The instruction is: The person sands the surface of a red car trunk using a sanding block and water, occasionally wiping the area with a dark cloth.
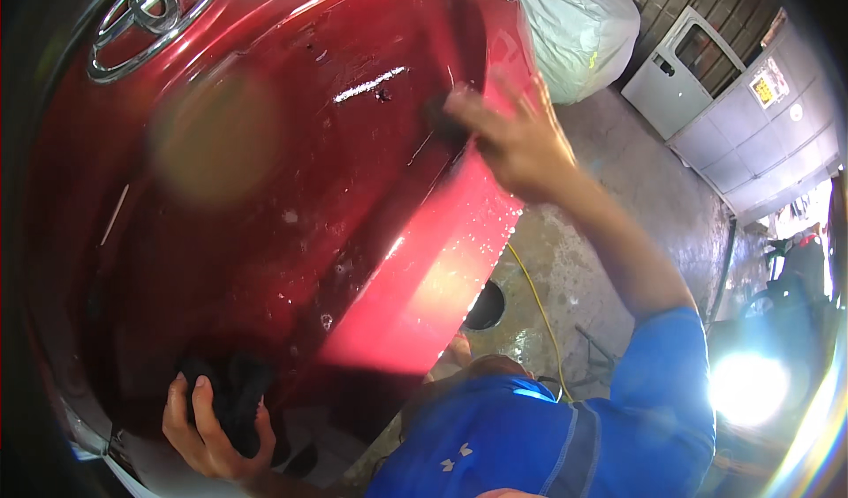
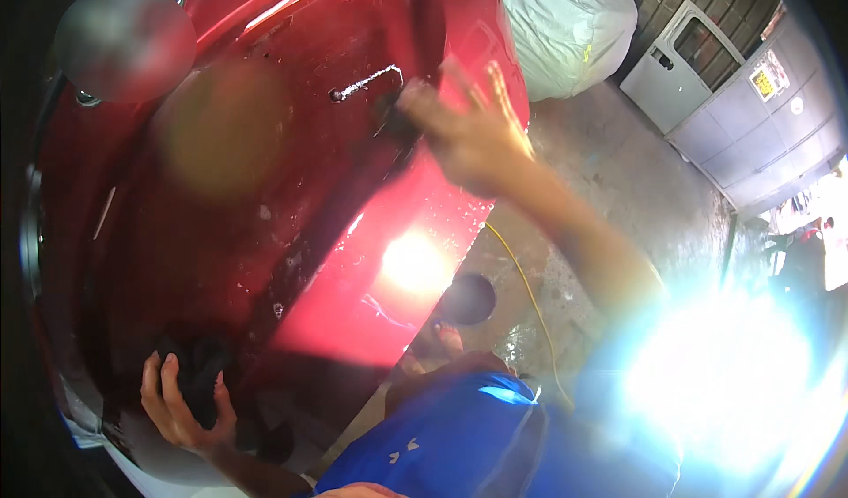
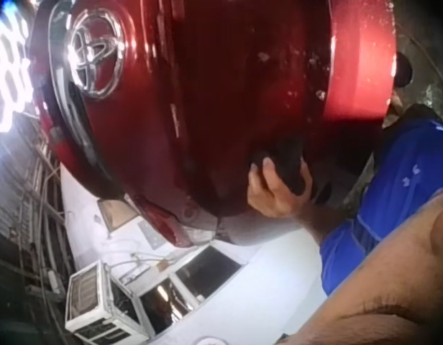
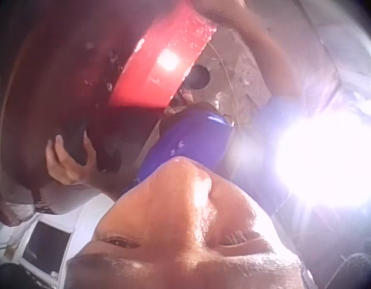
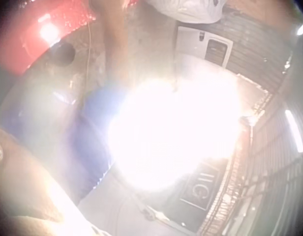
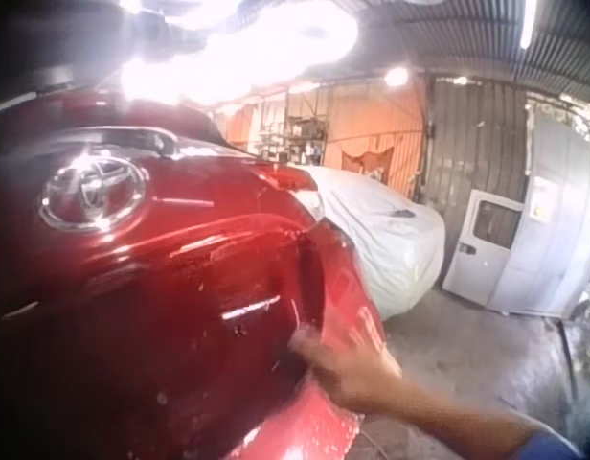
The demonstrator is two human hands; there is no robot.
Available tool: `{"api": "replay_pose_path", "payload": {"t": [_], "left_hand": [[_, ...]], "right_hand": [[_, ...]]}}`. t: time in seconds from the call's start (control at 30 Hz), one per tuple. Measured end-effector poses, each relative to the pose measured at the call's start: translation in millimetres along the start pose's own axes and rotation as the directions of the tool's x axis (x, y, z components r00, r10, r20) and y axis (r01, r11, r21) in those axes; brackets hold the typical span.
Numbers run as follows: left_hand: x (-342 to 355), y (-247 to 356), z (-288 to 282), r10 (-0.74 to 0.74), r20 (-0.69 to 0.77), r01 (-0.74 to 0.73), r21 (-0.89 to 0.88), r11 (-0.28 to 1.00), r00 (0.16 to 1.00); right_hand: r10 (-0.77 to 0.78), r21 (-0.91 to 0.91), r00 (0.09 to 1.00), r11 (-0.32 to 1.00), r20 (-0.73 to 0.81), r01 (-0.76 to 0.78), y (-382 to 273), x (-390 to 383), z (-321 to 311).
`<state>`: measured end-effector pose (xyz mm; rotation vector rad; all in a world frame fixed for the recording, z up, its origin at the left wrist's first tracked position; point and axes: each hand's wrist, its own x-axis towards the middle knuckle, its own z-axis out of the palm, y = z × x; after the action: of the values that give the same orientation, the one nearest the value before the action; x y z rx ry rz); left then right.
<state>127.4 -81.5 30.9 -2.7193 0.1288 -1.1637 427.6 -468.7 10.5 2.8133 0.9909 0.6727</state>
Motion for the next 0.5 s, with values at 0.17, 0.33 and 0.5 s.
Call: {"api": "replay_pose_path", "payload": {"t": [0.17,0.33,0.5], "left_hand": [[-0.3,1.9,6.1,0.0,-0.016,0.0,0.005,1.0,1.0],[-6.4,-3.8,-0.2,-0.026,0.026,0.027,-0.053,0.998,0.999],[4.3,1.1,3.0,0.01,-0.003,-0.01,-0.07,0.997,1.0]], "right_hand": [[-0.007,-0.091,1.0,0.996,-0.025,0.005,21.9,28.5,12.9],[0.041,-0.061,0.995,0.998,0.09,-0.036,1.5,12.2,-3.7],[0.206,-0.213,0.979,0.956,0.002,-0.201,73.1,93.8,17.3]]}}
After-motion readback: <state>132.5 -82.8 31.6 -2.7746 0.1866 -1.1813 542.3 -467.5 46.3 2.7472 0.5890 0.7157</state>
